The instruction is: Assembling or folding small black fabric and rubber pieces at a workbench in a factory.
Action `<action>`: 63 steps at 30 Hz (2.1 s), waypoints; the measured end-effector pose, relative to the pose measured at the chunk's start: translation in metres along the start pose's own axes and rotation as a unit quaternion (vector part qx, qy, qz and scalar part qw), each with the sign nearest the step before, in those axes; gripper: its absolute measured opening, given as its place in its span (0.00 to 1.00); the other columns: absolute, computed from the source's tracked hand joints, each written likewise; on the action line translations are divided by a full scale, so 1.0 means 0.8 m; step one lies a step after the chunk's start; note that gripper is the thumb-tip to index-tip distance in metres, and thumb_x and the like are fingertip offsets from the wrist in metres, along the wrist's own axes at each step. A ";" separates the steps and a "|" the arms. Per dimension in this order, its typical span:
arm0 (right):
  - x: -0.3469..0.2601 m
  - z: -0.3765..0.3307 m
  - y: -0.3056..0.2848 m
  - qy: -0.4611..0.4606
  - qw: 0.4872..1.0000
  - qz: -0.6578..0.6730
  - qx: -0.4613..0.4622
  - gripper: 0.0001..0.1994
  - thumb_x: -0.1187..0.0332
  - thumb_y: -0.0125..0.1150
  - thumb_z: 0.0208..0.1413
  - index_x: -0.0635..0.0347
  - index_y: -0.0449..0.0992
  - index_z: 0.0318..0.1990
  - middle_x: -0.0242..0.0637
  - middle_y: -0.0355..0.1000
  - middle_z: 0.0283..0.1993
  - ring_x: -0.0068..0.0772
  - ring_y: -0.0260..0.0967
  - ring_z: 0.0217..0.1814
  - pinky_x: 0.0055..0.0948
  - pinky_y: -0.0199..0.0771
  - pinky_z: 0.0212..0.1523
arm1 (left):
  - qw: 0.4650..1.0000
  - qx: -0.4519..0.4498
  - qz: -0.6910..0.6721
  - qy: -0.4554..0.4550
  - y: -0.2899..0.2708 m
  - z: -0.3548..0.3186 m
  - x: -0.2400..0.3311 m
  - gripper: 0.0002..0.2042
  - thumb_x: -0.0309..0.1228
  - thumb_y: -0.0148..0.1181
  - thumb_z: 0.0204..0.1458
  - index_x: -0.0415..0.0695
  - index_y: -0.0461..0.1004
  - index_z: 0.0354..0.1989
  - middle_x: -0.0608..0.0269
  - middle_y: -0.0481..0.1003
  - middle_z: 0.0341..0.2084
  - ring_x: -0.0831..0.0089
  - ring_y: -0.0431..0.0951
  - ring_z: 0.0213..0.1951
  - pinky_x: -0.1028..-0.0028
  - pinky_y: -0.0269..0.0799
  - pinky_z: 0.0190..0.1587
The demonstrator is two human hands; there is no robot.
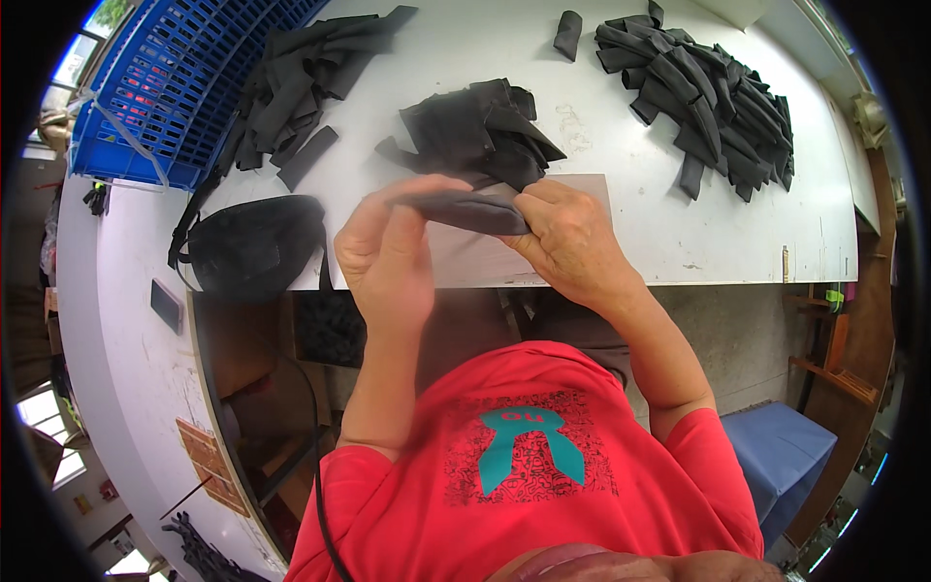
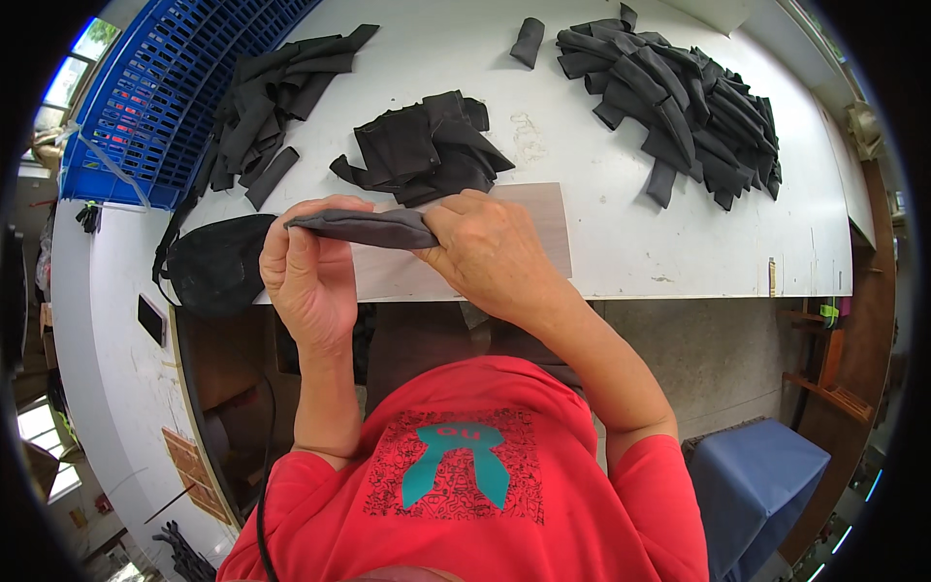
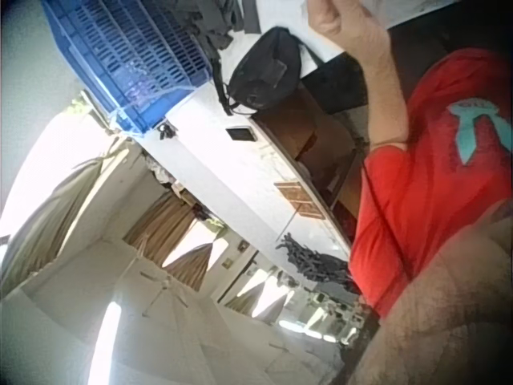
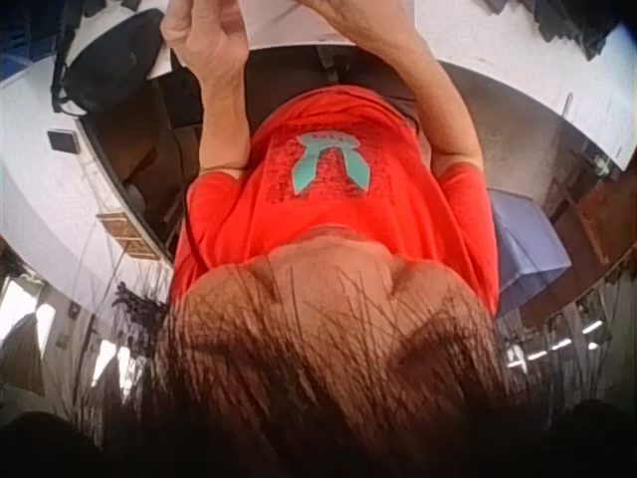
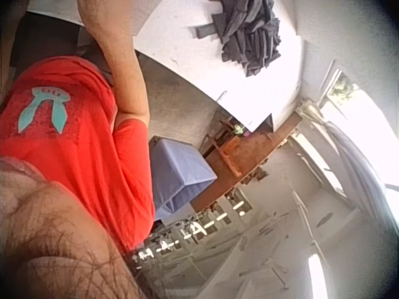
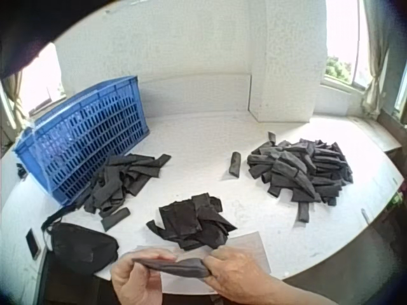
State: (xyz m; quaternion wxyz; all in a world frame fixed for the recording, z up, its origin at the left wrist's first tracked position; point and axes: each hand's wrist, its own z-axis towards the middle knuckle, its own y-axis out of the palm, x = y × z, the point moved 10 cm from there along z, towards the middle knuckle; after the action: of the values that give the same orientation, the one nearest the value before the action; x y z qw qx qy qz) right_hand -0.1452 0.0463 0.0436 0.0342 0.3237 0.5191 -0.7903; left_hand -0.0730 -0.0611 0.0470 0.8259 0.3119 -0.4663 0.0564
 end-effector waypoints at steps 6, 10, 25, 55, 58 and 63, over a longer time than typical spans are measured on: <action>0.004 0.018 -0.066 -0.012 0.975 0.211 0.064 0.09 0.67 0.59 0.49 0.64 0.72 0.24 0.36 0.66 0.18 0.38 0.64 0.20 0.29 0.65 0.24 | 0.955 0.070 0.280 -0.074 -0.068 0.033 -0.059 0.10 0.27 0.52 0.52 0.34 0.71 0.40 0.57 0.75 0.31 0.73 0.74 0.35 0.76 0.68 0.42; 0.143 0.033 -0.137 0.193 0.887 0.320 0.270 0.24 0.49 0.47 0.57 0.66 0.73 0.27 0.30 0.63 0.15 0.18 0.61 0.18 0.17 0.61 0.24 | 0.871 0.009 0.490 -0.028 -0.069 0.058 -0.113 0.14 0.28 0.57 0.46 0.35 0.71 0.40 0.54 0.75 0.33 0.68 0.75 0.36 0.73 0.69 0.41; 0.079 -0.108 0.069 0.276 0.866 0.415 0.035 0.18 0.59 0.46 0.59 0.67 0.72 0.29 0.30 0.66 0.18 0.19 0.61 0.22 0.20 0.62 0.25 | 0.902 0.126 0.370 -0.184 -0.144 0.035 -0.115 0.10 0.28 0.60 0.40 0.34 0.72 0.30 0.61 0.73 0.23 0.75 0.72 0.27 0.75 0.67 0.32; 0.047 -0.122 0.102 0.306 0.561 0.766 0.071 0.07 0.65 0.62 0.50 0.59 0.76 0.30 0.29 0.72 0.28 0.16 0.65 0.26 0.16 0.65 0.25 | 0.950 0.014 0.038 -0.311 0.019 -0.118 -0.072 0.10 0.24 0.56 0.47 0.33 0.70 0.37 0.61 0.73 0.27 0.78 0.71 0.27 0.81 0.67 0.33; 0.053 -0.125 0.104 0.318 0.566 0.757 0.073 0.06 0.67 0.61 0.50 0.60 0.76 0.29 0.29 0.72 0.27 0.17 0.65 0.24 0.16 0.65 0.23 | 0.948 0.031 0.066 -0.310 0.012 -0.120 -0.079 0.08 0.22 0.57 0.46 0.34 0.71 0.35 0.62 0.73 0.26 0.79 0.72 0.25 0.82 0.67 0.32; 0.045 -0.126 0.119 0.343 0.529 0.775 0.049 0.06 0.68 0.61 0.49 0.61 0.75 0.29 0.31 0.71 0.26 0.17 0.64 0.22 0.16 0.65 0.23 | 0.938 0.056 0.047 -0.340 -0.006 -0.129 -0.083 0.04 0.21 0.57 0.46 0.35 0.71 0.31 0.62 0.73 0.23 0.78 0.71 0.23 0.81 0.67 0.30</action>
State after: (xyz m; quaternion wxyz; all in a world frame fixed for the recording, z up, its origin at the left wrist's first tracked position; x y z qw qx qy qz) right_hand -0.0884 0.0980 -0.0779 0.4367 0.8460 -0.0038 -0.3058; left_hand -0.0325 0.0066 -0.0471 0.5960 0.3357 -0.7294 0.0118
